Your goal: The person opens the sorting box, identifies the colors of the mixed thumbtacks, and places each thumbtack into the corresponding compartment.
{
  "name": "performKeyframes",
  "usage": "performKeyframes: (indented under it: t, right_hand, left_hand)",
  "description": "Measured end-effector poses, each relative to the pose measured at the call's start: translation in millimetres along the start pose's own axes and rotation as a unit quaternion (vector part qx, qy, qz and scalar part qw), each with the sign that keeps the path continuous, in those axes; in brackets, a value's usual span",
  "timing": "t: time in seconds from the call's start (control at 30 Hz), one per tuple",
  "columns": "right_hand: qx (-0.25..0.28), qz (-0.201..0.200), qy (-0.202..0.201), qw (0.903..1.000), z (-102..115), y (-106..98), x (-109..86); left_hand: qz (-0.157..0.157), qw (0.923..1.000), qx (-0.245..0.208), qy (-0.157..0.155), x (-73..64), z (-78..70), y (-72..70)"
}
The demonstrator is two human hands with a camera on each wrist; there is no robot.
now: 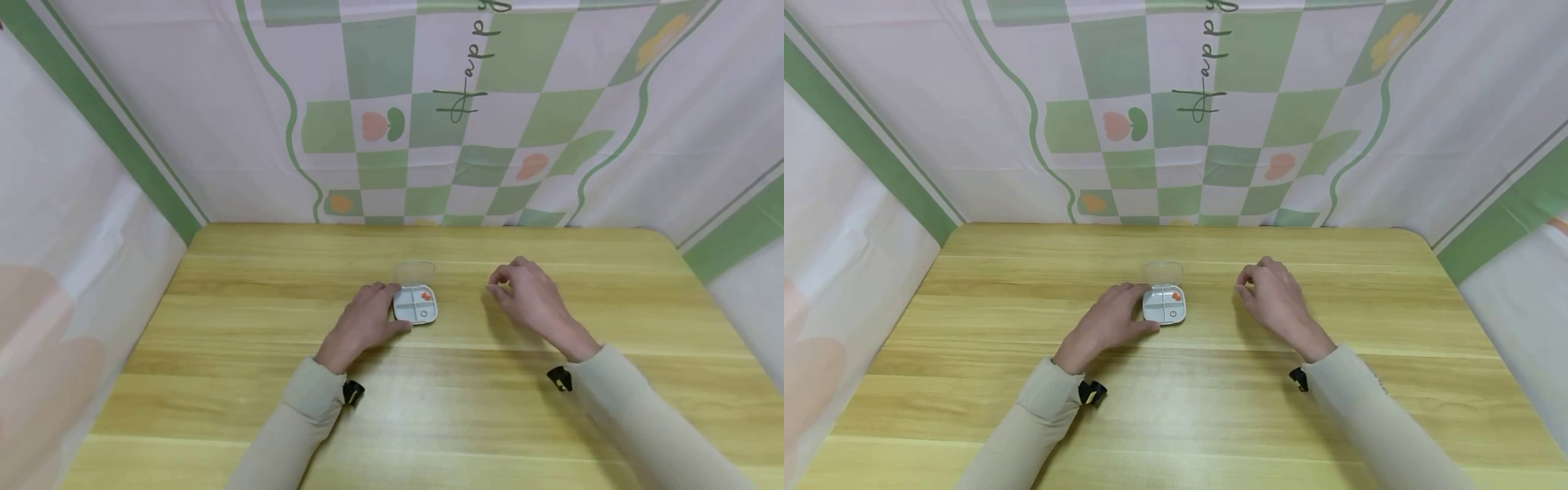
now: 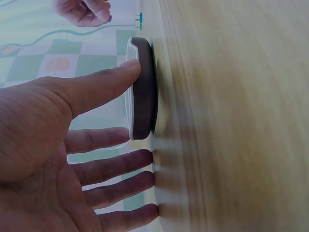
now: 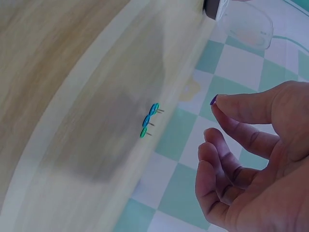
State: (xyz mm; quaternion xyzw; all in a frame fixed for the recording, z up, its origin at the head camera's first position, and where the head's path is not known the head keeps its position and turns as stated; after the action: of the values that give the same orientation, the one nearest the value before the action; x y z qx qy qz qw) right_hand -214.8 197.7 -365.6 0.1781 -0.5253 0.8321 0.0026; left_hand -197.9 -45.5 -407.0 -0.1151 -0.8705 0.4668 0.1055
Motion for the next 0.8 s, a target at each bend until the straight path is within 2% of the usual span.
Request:
performKeyframes:
  t: [0.47, 0.8]
  right_hand:
    - [0.012, -0.019, -0.023, 0.9995, 13, 3, 1.3]
    - [0.028, 0.000, -0.033, 0.9991, 26, 14, 6.5]
  left_hand:
    - [-0.002, 1.0000, -0.003, 0.004, -0.4, 0.9, 1.3]
    - [0.000, 1.0000, -0.007, 0.002, 0.6, 2.3, 1.3]
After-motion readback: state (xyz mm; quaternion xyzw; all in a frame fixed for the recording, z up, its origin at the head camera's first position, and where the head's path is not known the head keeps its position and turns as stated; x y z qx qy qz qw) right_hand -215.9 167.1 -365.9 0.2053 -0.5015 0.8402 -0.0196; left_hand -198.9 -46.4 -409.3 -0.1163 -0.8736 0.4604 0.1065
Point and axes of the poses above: each hand's wrist, its own x-axis towards the middle knuckle, its own y-axis out of the palm, z = x × y, the point moved 7 cm from there along x, towards the middle knuckle, and after that the axes turned 11 degrees about -z, right-handed, at the moved point
